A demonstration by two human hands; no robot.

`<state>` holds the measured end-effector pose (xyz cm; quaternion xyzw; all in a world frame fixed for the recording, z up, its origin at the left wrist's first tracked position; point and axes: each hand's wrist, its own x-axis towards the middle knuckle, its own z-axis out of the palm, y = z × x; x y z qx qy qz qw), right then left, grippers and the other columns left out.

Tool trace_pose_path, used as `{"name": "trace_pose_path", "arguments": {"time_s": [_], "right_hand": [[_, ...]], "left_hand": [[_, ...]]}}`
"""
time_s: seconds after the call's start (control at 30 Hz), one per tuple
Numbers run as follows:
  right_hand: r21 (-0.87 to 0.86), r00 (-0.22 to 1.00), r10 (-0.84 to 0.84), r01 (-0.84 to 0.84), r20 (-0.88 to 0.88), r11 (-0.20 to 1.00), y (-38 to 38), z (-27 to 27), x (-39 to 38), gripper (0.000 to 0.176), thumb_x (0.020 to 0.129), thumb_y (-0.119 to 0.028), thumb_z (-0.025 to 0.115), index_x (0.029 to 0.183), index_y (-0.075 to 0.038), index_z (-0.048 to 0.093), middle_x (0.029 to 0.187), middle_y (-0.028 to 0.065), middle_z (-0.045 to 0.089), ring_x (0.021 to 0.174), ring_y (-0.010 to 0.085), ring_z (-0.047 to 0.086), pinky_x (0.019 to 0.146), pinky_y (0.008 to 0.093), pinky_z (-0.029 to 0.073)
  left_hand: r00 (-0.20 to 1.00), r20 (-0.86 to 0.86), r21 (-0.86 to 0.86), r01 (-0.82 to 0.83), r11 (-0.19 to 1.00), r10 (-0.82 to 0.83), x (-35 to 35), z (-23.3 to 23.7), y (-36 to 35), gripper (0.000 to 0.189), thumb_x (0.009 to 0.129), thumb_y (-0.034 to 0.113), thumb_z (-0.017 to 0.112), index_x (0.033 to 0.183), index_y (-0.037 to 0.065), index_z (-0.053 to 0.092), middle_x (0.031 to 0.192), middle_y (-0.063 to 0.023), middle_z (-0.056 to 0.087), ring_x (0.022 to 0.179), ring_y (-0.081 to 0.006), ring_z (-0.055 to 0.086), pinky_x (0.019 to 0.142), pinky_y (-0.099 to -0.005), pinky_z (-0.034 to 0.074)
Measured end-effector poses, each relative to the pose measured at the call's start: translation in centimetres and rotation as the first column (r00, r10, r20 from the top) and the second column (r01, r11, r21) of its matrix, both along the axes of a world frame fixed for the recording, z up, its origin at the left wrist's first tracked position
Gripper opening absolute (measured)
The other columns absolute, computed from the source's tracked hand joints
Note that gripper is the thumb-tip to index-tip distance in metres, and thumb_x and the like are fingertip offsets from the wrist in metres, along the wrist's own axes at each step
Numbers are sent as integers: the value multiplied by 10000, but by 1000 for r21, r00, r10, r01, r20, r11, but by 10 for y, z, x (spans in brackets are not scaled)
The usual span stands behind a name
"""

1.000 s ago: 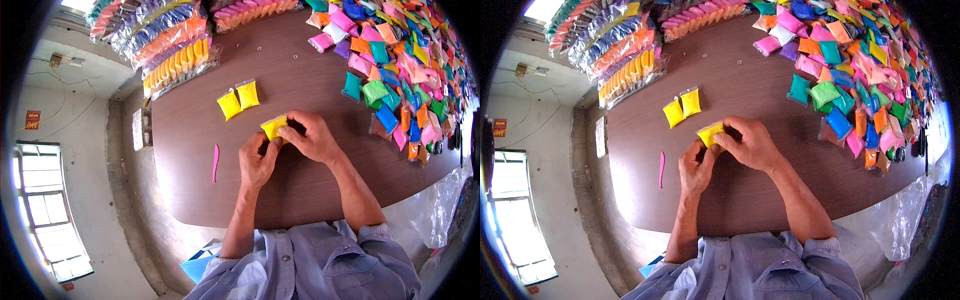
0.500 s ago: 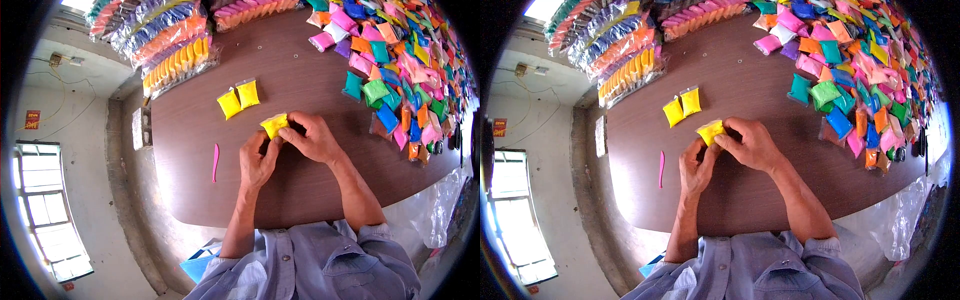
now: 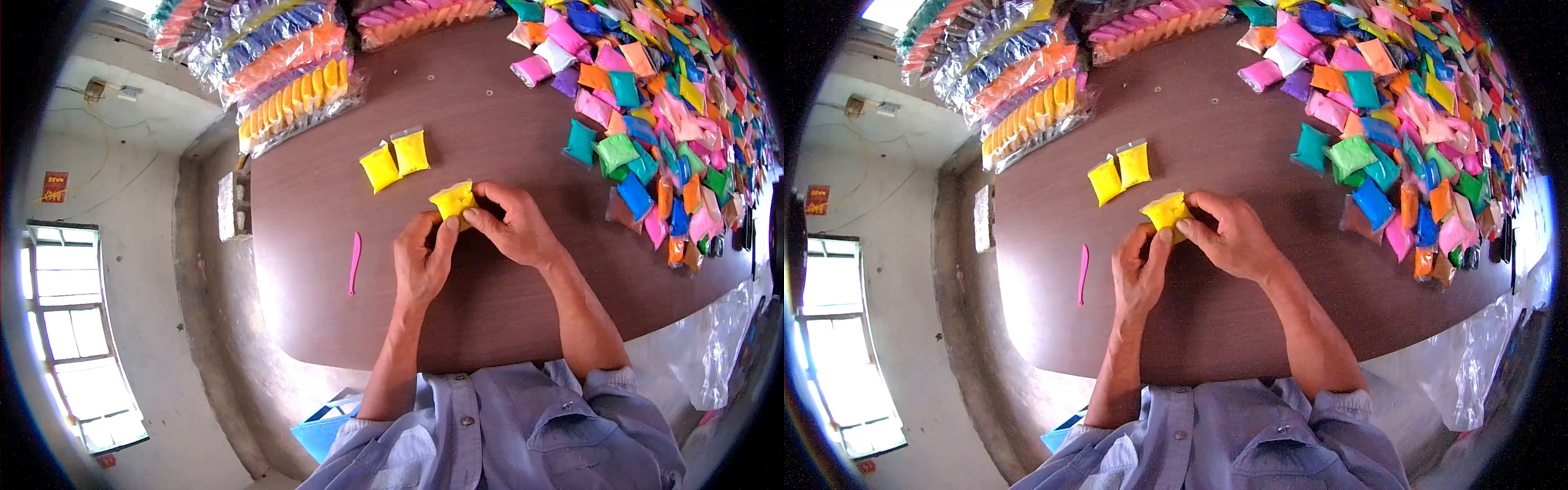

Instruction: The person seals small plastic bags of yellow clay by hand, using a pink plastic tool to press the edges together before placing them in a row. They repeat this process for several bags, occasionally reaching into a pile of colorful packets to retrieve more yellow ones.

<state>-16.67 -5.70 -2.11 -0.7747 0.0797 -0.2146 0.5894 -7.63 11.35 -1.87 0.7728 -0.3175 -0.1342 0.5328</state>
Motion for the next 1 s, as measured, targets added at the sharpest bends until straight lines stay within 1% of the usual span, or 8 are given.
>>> {"name": "trace_pose_path", "arguments": {"time_s": [0.1,0.23,0.3,0.4,0.63,0.73,0.8,1.0], "right_hand": [[-22,993,-10,8,-122,1000,2,14,-5,291,982,-237,694,1113,22,666,923,172,727,775,205,710,686,345,549],[40,994,-3,7,-107,999,1,11,-4,297,983,-257,693,1101,15,671,906,162,726,770,193,703,676,340,547],[26,997,-31,33,-76,999,1,12,-5,292,987,-266,687,1093,6,674,892,154,725,763,181,696,669,345,548],[-46,997,10,-14,-82,999,-1,8,-4,289,987,-264,685,1100,1,676,895,153,725,762,194,702,671,353,551],[-107,999,0,-6,-50,994,4,10,-3,266,969,-236,693,1108,-8,678,909,151,731,761,213,709,672,352,561],[-68,999,-3,-1,-52,998,4,6,-4,251,958,-224,693,1097,-15,684,897,149,728,749,202,704,656,349,562],[10,998,-8,9,-65,1000,4,4,-4,243,955,-216,688,1079,-8,684,873,146,719,736,198,701,639,349,560],[-56,997,16,-20,-77,998,4,8,-3,233,952,-219,690,1050,-8,681,834,138,705,706,199,697,625,352,547]], "left_hand": [[1000,18,-28,8,1000,-7,0,1,0,204,1017,185,667,1025,-18,691,815,-6,615,746,-72,531,653,-262,440],[999,18,-24,31,999,-31,0,-3,1,202,1015,183,672,1032,-17,691,833,1,625,762,-74,534,661,-265,443],[1000,-6,-100,-19,995,18,-4,0,-3,253,988,209,725,989,-38,672,796,-69,653,735,-135,580,678,-303,489],[990,-137,-81,-52,995,41,-4,8,-2,266,988,221,731,962,-34,663,797,-41,637,756,-106,562,678,-288,481],[996,-86,-103,-37,994,28,2,-4,5,256,998,212,720,931,-26,652,808,-17,627,767,-77,540,673,-268,465],[993,-118,-125,-22,992,7,0,1,4,225,1005,187,707,965,-31,670,822,2,629,767,-68,540,672,-252,460],[965,-259,-100,-64,993,36,-4,9,2,213,1008,173,704,1024,-39,694,850,10,646,785,-61,556,683,-235,464],[962,-270,-170,-88,982,40,-2,5,4,218,1000,160,701,1082,-43,709,885,4,679,814,-61,586,705,-225,482]]}}
